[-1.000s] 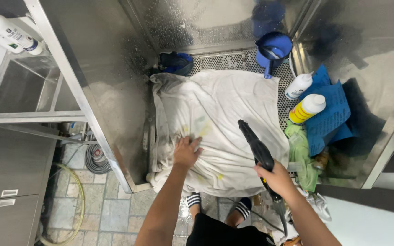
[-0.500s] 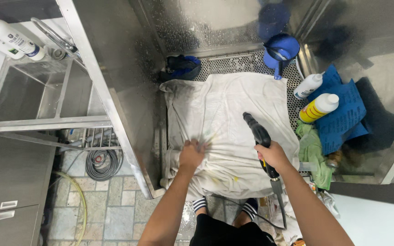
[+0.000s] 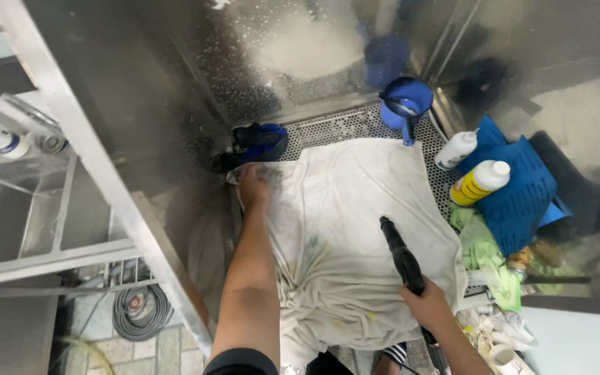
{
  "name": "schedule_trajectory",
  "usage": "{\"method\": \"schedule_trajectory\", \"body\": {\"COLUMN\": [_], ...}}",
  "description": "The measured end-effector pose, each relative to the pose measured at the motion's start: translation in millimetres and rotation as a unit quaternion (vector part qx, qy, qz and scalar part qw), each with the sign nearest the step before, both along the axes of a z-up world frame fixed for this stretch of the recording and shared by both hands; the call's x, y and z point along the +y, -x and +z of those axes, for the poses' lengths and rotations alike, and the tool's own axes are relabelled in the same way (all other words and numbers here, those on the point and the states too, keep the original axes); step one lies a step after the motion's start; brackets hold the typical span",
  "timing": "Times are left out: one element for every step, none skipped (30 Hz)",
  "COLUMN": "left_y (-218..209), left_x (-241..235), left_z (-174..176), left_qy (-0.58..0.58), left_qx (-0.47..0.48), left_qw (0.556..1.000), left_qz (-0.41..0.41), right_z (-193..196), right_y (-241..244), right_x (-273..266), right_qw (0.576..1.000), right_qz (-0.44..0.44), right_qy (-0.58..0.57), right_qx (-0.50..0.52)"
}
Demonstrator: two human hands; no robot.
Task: The person washes a white cloth in a stainless steel sink, then moves it to a perforated metal tray. They unfold and spread the cloth, then use a handheld pressure washer to spray and clean the fabric repeatedly, focusing on stained areas.
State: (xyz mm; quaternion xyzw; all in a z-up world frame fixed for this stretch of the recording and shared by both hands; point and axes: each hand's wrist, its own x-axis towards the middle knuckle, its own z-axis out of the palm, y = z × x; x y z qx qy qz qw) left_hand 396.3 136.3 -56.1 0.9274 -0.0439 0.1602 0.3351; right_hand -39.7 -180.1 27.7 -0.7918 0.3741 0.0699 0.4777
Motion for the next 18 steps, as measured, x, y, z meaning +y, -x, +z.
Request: {"method": "schedule_trajectory", "body": {"left_y": [-7,-8,-16,-30,-32,-37,-34,-27,-34,-39,-42,-44,-40,-38,-36,-34,-29,-25], "left_x": [0,2,3,-1,2,3,11,21,23,24,24,23,22,18,12,4,-3,-10], "left_z": [-2,-6,-4,1,0,-1,-3,-6,-1,6,13,22,29,38,47,56,62,68], "left_qy": [0.013,0.000,-0.008,-0.015,-0.054,-0.093,-0.135,-0.203,-0.263,-0.322,-0.275,-0.227,-0.179,-0.193,-0.207,-0.220,-0.250,-0.287], "left_qx": [-0.033,-0.007,0.011,0.029,0.064,0.099,0.135,0.148,0.149,0.149,0.148,0.147,0.147,0.155,0.167,0.179,0.202,0.224], "left_qw": [0.999,0.999,0.999,0.999,0.996,0.991,0.982,0.968,0.953,0.935,0.949,0.960,0.965,0.960,0.954,0.948,0.935,0.921], "left_qz": [-0.033,-0.034,-0.029,-0.025,-0.016,-0.008,0.002,-0.008,-0.014,-0.019,0.028,0.075,0.122,0.131,0.139,0.147,0.148,0.137], "right_z": [-4,-6,-6,-5,-4,-3,-2,-1,1,4,7,8,9,8,8,7,6,5], "right_y": [2,6,-2,-9,-3,-2,-1,7,4,1,-1,-3,-2,-2,-1,-2,0,0], "right_x": [2,5,2,-1,6,5,7,13,13,12,12,11,11,12,11,11,10,10], "right_qw": [1.000,0.998,0.996,0.993,0.991,0.996,0.998,0.997,0.998,0.998,0.999,0.998,0.998,0.998,0.998,0.998,0.997,0.998], "right_qz": [0.006,0.011,0.012,0.013,0.015,0.011,0.008,0.006,0.002,-0.002,-0.005,-0.006,-0.006,-0.007,-0.005,-0.003,0.001,0.003], "right_qy": [0.017,0.034,0.050,0.067,0.074,0.072,0.065,0.057,0.055,0.052,0.050,0.054,0.055,0.057,0.060,0.062,0.064,0.059], "right_qx": [-0.023,-0.045,-0.071,-0.096,-0.108,-0.054,0.002,0.059,0.037,0.016,-0.006,-0.013,-0.017,-0.022,-0.026,-0.029,-0.031,-0.030]}}
